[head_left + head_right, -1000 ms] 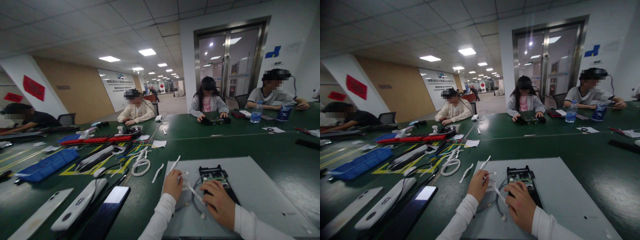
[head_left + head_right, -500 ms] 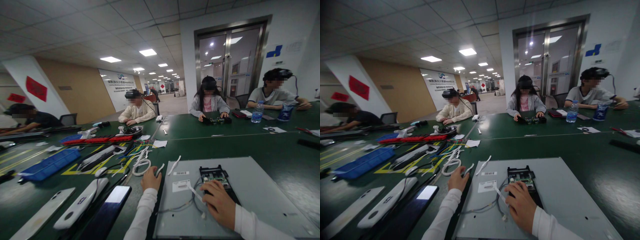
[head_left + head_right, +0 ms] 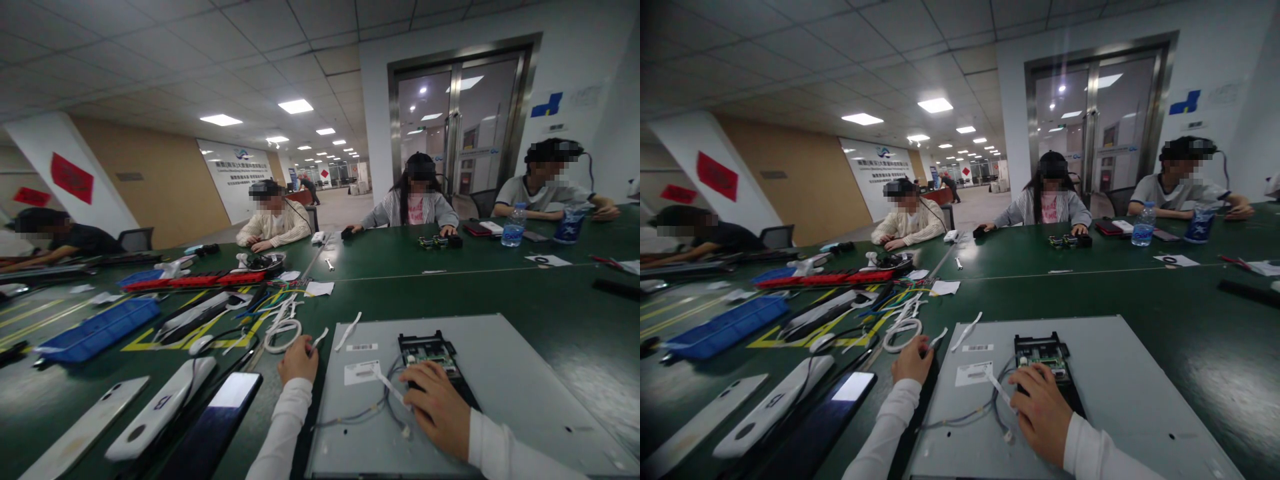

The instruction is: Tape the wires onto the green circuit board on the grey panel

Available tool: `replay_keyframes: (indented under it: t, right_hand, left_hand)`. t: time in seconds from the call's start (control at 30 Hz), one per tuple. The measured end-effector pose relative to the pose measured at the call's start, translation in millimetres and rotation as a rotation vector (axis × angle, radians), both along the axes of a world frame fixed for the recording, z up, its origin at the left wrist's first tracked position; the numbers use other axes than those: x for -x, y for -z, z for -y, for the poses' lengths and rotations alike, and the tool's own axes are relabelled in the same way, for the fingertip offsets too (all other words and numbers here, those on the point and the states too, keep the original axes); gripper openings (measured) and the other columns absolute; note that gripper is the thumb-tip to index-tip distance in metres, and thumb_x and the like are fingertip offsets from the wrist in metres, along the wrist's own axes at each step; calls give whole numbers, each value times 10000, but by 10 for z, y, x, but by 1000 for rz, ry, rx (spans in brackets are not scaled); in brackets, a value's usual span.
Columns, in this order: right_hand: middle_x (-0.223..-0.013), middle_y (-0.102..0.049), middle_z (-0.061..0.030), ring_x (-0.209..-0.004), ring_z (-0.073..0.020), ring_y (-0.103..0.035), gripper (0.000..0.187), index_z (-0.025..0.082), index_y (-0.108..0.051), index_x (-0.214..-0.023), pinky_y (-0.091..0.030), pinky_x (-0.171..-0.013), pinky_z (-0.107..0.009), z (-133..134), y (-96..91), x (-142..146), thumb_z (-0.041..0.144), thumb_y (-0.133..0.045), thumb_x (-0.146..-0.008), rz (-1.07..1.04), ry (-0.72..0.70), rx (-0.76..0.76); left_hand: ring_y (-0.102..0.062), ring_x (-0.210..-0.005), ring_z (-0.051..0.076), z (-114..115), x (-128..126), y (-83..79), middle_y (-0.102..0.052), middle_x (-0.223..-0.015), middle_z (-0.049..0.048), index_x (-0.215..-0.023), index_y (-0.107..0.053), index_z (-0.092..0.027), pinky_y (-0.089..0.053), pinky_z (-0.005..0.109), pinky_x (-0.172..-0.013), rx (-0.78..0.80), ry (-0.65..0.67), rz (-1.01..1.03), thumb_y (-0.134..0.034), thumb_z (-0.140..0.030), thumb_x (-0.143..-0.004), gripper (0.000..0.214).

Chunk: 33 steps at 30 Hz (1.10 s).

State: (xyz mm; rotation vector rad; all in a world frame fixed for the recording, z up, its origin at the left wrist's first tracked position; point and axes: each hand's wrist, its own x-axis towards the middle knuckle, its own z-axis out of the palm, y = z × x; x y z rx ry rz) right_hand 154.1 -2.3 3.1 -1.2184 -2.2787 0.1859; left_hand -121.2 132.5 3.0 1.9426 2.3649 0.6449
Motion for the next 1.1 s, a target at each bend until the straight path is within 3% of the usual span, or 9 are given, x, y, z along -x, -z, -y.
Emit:
replay_keyframes:
  t: [0.5,0.73,0.93,1.1]
  right_hand:
    - [-1051,-501,-15,-1043,-171,-376,237,217,-574,-828,-207,-918,-394,-1,-19,-3,70,-433,-705,-9,-1,5]
    - [-1046,-503,-23,-1030,-173,-391,236,210,-575,-824,-229,-912,-400,-1,13,-1,65,-434,-703,-37,-9,-26]
    - [-1029,-521,-36,-1000,-177,-436,242,224,-567,-881,-313,-877,-386,-77,95,-50,101,-414,-740,-201,26,-111]
    - [-1058,-511,-67,-1000,-177,-460,274,208,-485,-1055,-378,-865,-330,-91,-34,-256,246,-395,-799,-427,138,-55]
  left_hand:
    - [-536,-847,168,-1,27,3,-612,-820,-18,-923,-525,-226,-361,254,-667,-84,41,-6,-514,-205,-700,224]
    - [-540,-837,148,-22,-16,-1,-606,-853,-10,-892,-546,-207,-378,246,-717,-206,115,-5,-507,-190,-702,194]
    - [-529,-843,161,134,-364,-203,-592,-862,15,-891,-548,-195,-383,277,-749,-280,330,52,-492,-199,-720,180]
    - [-511,-875,173,550,-895,-388,-584,-884,30,-878,-556,-203,-373,315,-769,-308,622,108,-454,-196,-762,155]
